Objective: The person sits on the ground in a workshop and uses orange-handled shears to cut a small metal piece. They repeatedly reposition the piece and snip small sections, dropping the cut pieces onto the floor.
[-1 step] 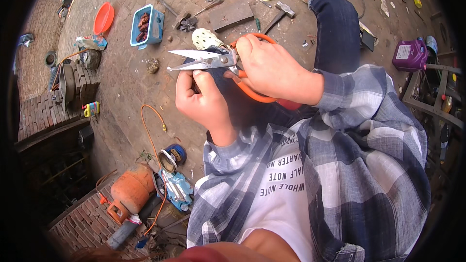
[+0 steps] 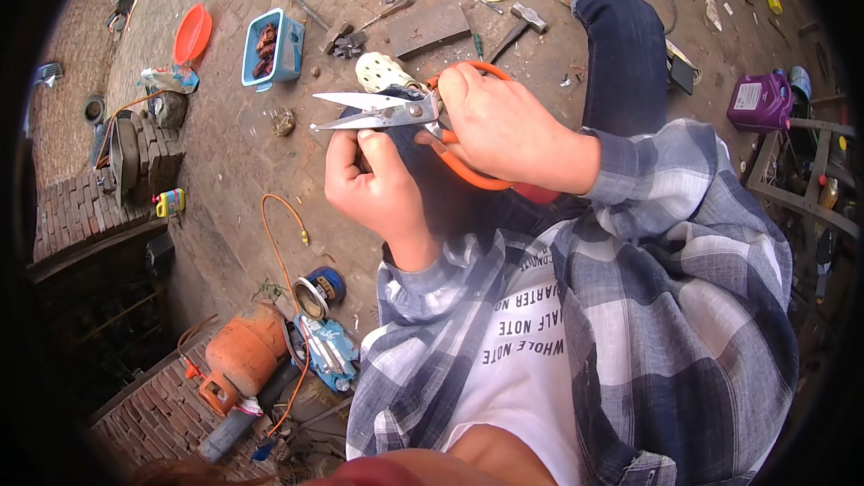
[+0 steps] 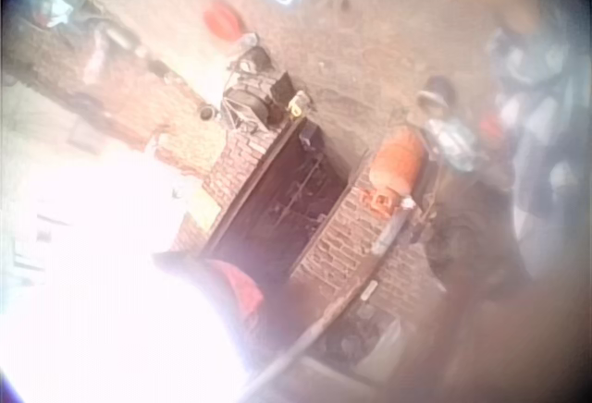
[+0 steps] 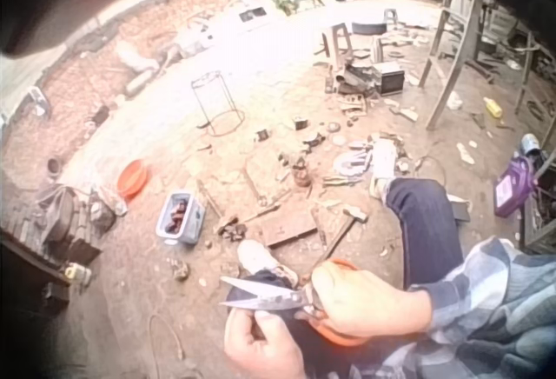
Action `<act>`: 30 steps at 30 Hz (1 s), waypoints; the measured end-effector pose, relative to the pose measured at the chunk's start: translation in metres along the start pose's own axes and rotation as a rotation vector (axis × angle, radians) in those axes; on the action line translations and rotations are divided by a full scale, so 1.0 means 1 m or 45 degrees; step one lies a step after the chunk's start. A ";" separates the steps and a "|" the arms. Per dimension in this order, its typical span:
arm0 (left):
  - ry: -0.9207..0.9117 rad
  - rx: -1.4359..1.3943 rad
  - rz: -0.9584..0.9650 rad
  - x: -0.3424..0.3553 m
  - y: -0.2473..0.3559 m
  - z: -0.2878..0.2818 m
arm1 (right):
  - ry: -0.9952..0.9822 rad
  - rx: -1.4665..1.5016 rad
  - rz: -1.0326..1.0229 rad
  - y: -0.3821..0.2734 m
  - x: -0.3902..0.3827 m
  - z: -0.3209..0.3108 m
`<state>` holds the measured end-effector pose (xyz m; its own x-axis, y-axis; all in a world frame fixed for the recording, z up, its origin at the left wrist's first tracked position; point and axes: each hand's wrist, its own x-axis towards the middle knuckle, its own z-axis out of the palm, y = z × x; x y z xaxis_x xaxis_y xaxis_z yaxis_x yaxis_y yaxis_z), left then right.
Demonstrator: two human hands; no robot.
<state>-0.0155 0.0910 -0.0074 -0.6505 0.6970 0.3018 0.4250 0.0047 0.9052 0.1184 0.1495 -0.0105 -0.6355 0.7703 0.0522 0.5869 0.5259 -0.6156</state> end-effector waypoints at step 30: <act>-0.006 -0.075 0.042 -0.005 0.000 -0.007 | 0.012 -0.139 -0.053 -0.002 0.007 -0.012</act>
<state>-0.0168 0.0825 -0.0065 -0.6336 0.6995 0.3307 0.4082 -0.0608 0.9109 0.1191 0.1585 0.0008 -0.6561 0.7500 0.0837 0.6116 0.5933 -0.5234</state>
